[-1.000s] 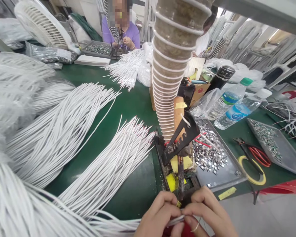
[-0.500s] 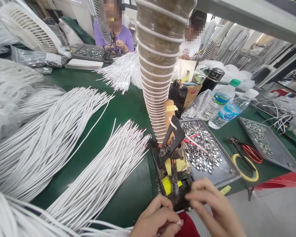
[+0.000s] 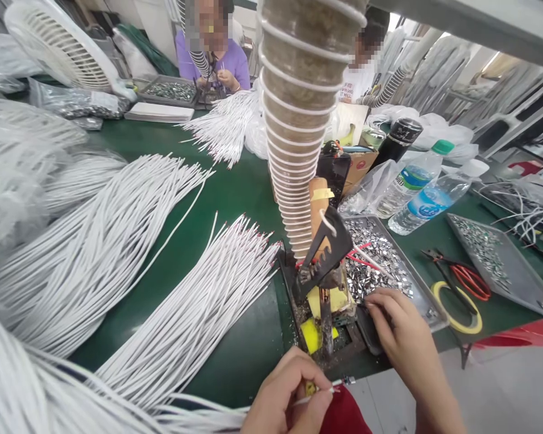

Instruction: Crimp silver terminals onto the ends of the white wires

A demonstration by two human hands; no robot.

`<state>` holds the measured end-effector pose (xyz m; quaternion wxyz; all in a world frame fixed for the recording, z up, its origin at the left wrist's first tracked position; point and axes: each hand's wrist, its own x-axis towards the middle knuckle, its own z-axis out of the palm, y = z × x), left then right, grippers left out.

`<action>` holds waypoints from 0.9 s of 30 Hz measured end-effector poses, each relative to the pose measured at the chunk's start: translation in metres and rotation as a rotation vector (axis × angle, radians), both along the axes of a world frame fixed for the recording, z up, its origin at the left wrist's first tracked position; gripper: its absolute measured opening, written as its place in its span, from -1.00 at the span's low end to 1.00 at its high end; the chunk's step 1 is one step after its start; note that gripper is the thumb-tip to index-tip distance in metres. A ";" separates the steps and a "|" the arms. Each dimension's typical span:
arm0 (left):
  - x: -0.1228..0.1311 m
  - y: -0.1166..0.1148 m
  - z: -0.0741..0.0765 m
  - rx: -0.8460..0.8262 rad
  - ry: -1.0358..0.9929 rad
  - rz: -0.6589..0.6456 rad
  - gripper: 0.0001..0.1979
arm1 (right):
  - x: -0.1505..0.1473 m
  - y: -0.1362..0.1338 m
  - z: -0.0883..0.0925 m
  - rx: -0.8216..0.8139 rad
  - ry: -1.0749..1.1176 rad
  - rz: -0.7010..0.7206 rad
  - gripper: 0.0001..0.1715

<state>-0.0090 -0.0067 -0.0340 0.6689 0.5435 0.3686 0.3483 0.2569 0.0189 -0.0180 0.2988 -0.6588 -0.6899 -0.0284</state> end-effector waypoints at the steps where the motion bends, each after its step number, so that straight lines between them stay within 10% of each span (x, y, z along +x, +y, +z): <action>1: 0.000 0.001 0.000 -0.012 -0.001 -0.006 -0.77 | -0.002 -0.004 0.002 0.019 0.006 -0.014 -0.75; 14: 0.006 0.005 0.011 -0.124 -0.158 0.053 -0.71 | -0.060 -0.043 0.011 0.006 0.379 0.438 -0.71; 27: 0.011 0.013 0.031 -0.352 -0.264 0.149 -0.63 | -0.060 -0.047 0.009 0.221 0.187 0.366 -0.79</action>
